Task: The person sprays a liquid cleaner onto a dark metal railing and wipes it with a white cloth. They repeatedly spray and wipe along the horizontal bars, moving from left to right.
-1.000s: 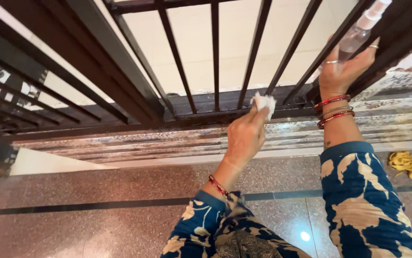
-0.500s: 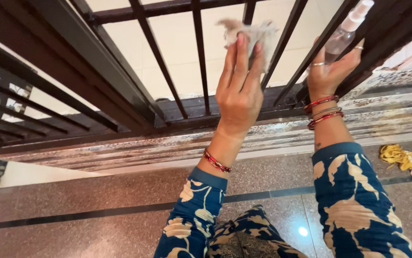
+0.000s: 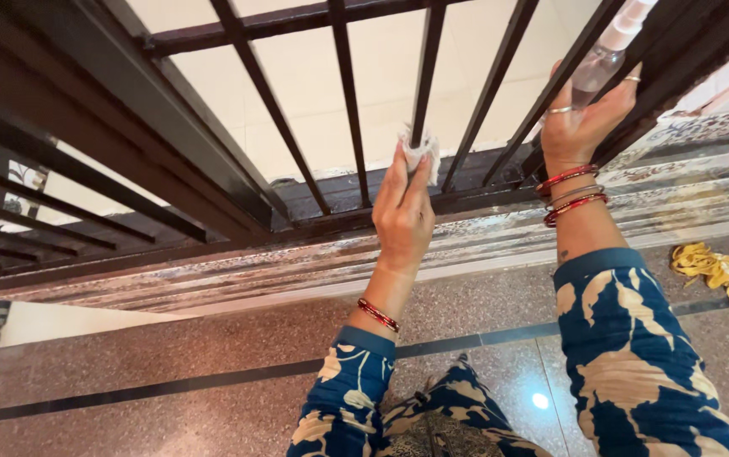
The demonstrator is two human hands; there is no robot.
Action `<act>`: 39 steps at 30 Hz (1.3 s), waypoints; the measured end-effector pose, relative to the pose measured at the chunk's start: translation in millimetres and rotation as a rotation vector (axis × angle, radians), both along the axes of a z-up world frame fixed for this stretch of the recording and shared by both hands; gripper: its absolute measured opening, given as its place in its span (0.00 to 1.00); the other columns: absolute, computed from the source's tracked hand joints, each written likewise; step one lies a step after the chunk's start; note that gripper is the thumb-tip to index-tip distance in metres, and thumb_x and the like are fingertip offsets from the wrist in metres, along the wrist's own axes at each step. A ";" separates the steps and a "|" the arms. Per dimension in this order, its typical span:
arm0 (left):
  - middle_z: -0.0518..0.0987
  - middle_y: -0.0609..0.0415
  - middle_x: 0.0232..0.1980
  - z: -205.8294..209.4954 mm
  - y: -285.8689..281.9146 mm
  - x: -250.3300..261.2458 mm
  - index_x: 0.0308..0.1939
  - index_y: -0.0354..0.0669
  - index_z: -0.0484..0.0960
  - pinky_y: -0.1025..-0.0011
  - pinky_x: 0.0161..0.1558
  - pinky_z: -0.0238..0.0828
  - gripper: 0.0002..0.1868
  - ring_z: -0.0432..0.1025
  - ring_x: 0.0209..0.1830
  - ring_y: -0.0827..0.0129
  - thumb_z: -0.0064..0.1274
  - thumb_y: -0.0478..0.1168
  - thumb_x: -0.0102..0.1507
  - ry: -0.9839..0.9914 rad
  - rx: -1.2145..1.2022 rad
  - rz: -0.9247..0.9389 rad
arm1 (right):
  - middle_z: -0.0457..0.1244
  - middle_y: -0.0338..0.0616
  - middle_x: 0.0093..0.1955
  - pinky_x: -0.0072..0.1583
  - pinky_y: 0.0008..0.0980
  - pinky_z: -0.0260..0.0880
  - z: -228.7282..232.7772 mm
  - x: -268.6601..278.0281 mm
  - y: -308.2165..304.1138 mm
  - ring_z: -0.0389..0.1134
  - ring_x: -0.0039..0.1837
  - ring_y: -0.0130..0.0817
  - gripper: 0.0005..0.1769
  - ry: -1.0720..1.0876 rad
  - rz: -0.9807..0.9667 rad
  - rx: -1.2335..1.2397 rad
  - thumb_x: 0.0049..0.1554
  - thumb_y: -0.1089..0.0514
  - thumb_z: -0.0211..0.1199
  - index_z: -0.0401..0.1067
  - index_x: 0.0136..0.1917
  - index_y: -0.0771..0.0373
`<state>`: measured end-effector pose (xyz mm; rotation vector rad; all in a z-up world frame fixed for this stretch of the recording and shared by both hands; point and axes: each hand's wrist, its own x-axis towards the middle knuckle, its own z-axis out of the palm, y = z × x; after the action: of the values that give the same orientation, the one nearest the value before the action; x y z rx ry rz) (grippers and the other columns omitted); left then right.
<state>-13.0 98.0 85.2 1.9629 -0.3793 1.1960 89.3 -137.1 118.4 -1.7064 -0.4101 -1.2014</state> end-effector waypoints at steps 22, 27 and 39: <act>0.71 0.51 0.74 68.9 62.1 -33.7 0.65 0.53 0.77 0.62 0.70 0.66 0.24 0.67 0.72 0.55 0.50 0.26 0.68 -0.208 -0.232 0.146 | 0.63 0.48 0.56 0.58 0.30 0.70 -3.9 4.2 -3.8 0.66 0.54 0.32 0.25 -0.022 -0.003 -0.034 0.74 0.54 0.69 0.60 0.67 0.74; 0.70 0.45 0.73 88.4 41.6 13.2 0.63 0.49 0.79 0.65 0.70 0.69 0.21 0.70 0.74 0.51 0.55 0.26 0.68 -0.120 -0.189 0.030 | 0.64 0.46 0.52 0.56 0.30 0.72 -1.9 2.4 -1.2 0.67 0.51 0.32 0.23 -0.019 -0.014 -0.008 0.75 0.53 0.71 0.63 0.63 0.73; 0.72 0.37 0.70 12.0 42.7 0.4 0.57 0.38 0.83 0.60 0.69 0.69 0.19 0.71 0.70 0.46 0.54 0.22 0.64 -0.029 -0.095 0.118 | 0.64 0.44 0.48 0.45 0.28 0.72 -0.4 0.7 2.8 0.70 0.43 0.30 0.27 0.037 0.192 0.156 0.73 0.55 0.70 0.56 0.70 0.70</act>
<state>-12.6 140.7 97.2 1.9096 -0.2202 1.2950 90.0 -134.3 118.0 -1.5177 -0.4355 -1.0335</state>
